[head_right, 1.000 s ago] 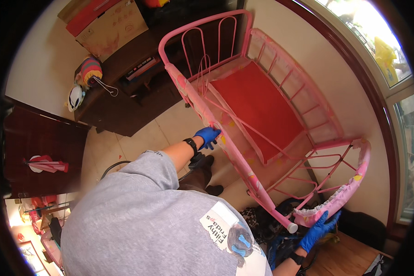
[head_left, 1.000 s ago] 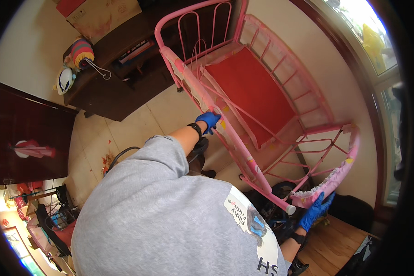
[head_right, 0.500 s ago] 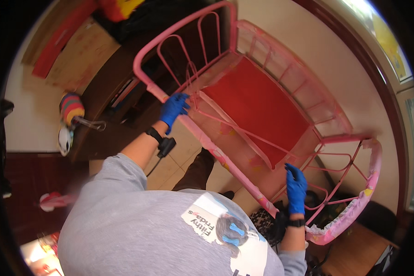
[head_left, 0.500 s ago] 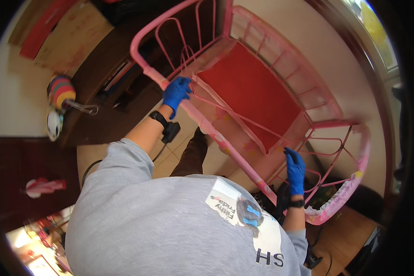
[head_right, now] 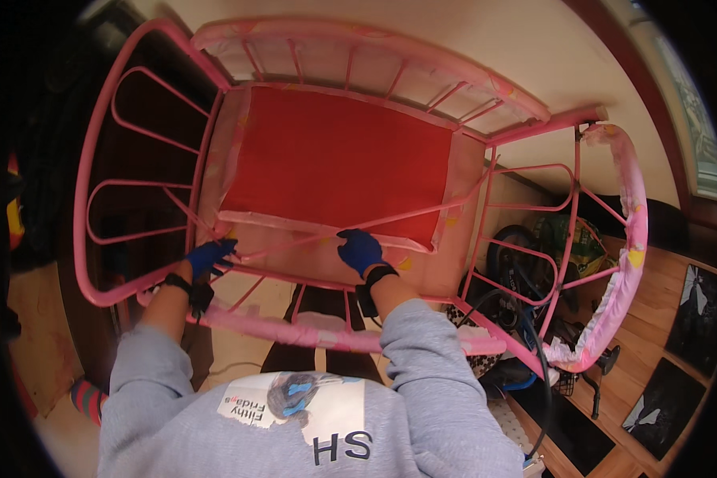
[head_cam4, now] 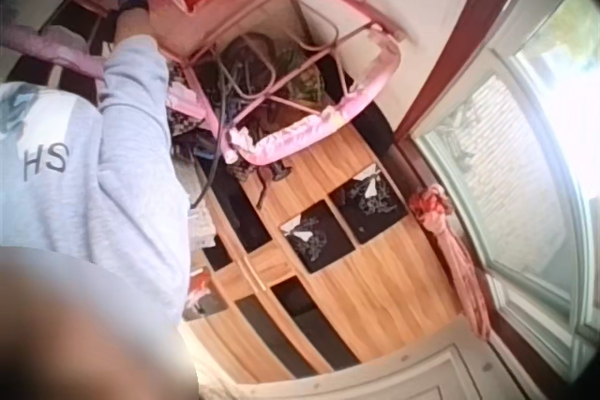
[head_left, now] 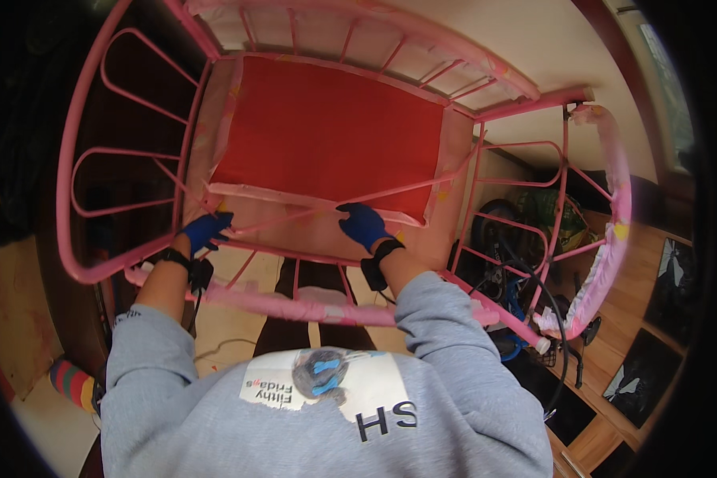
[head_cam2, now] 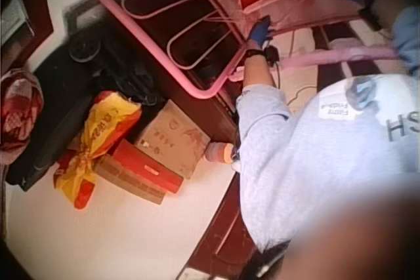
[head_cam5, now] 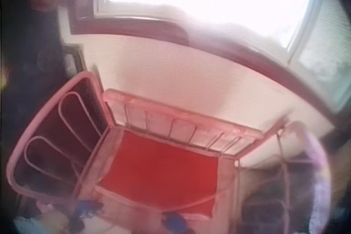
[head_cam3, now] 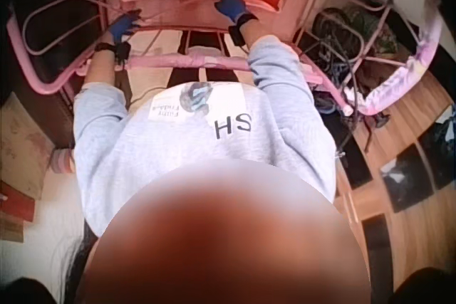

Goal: The person assembles a pink metal baby crib by inserting a white foam mattress, placing a red fabric liner, and attaching a pink metal canopy frame. They then move the crib to a new position and place a white cushion on the floor nearby.

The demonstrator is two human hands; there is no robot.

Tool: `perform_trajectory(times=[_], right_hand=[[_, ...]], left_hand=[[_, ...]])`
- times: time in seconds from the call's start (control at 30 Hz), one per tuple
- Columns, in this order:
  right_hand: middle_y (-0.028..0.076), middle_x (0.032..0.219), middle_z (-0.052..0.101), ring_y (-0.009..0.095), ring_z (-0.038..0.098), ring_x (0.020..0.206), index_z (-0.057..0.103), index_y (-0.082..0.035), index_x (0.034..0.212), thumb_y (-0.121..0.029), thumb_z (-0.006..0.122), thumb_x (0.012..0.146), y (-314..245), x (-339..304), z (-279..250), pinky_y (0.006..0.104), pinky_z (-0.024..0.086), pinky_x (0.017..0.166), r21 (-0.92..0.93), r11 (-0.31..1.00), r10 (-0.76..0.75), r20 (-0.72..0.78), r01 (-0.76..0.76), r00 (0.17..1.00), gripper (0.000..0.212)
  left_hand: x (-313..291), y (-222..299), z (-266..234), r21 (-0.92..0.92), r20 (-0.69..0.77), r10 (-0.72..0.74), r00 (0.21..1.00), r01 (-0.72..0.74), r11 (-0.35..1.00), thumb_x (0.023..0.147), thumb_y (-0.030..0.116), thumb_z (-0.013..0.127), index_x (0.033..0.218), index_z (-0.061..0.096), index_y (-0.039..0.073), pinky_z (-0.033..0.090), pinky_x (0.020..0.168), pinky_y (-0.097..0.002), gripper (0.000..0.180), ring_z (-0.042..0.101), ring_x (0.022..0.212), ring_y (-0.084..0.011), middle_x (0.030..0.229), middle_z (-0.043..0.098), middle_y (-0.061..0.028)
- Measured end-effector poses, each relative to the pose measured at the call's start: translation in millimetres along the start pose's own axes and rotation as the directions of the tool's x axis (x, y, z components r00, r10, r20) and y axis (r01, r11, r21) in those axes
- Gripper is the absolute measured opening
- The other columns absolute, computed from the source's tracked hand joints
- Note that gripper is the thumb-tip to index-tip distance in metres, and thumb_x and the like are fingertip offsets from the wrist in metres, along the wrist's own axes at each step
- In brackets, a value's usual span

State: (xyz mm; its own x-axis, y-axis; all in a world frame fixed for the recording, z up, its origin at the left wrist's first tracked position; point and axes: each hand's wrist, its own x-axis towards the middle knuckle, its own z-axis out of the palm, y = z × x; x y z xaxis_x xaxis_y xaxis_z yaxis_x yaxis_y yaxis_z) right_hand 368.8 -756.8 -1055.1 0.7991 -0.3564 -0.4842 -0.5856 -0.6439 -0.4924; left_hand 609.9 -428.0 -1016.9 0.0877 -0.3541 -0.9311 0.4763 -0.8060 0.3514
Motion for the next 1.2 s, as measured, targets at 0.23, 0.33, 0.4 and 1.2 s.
perform_trajectory(times=[0.23, 0.33, 0.4, 1.2], right_hand=[[0.009, 0.118, 0.058, 0.027, 0.044, 0.122, 0.056, -0.017, 0.120, -0.020, 0.058, 0.073, 30.6, 32.1, 48.2, 0.0487, 0.035, 0.097, -0.457, 0.878, -0.235, -0.154, 0.142, 0.960, 0.047], [0.005, 0.088, 0.061, 0.026, 0.056, 0.094, 0.065, -0.019, 0.094, -0.023, 0.060, 0.073, 38.3, 41.4, 36.2, 0.0468, 0.039, 0.084, -0.428, 0.889, -0.189, -0.013, 0.165, 0.982, 0.022], [0.004, 0.076, 0.059, 0.027, 0.058, 0.080, 0.067, -0.019, 0.083, -0.024, 0.063, 0.072, 35.7, 40.5, 16.9, 0.0421, 0.040, 0.077, -0.394, 0.878, -0.309, -0.034, 0.271, 0.951, 0.012], [0.007, 0.064, 0.059, 0.020, 0.058, 0.059, 0.063, -0.010, 0.083, -0.039, 0.058, 0.087, -12.1, 284.0, -133.0, 0.0328, 0.045, 0.057, 0.104, 0.981, -0.145, -0.150, 0.161, 0.978, 0.029]], left_hand=[[-17.2, 19.4, 11.4, -0.370, -0.094, 0.234, 0.968, -0.252, 0.894, 0.092, 0.014, 0.048, 0.112, 0.059, -0.002, 0.051, 0.080, -0.0264, 0.028, 0.064, 0.095, -0.0200, 0.110, 0.060, -0.0126], [-33.9, 42.6, 22.3, -0.323, -0.034, 0.234, 0.972, -0.232, 0.918, 0.095, 0.024, 0.049, 0.103, 0.061, -0.007, 0.053, 0.079, -0.0283, 0.034, 0.066, 0.088, -0.0257, 0.099, 0.065, -0.0170], [-48.8, 63.7, 29.3, -0.353, -0.063, 0.321, 0.945, -0.322, 0.878, 0.096, 0.031, 0.048, 0.101, 0.061, -0.008, 0.054, 0.076, -0.0302, 0.041, 0.067, 0.079, -0.0274, 0.093, 0.066, -0.0188], [-92.1, 39.5, 2.8, 0.332, -0.810, 0.532, 0.247, -0.555, 0.763, 0.091, 0.001, 0.047, 0.114, 0.060, 0.003, 0.044, 0.091, -0.0295, 0.026, 0.059, 0.106, -0.0186, 0.114, 0.063, -0.0096]])
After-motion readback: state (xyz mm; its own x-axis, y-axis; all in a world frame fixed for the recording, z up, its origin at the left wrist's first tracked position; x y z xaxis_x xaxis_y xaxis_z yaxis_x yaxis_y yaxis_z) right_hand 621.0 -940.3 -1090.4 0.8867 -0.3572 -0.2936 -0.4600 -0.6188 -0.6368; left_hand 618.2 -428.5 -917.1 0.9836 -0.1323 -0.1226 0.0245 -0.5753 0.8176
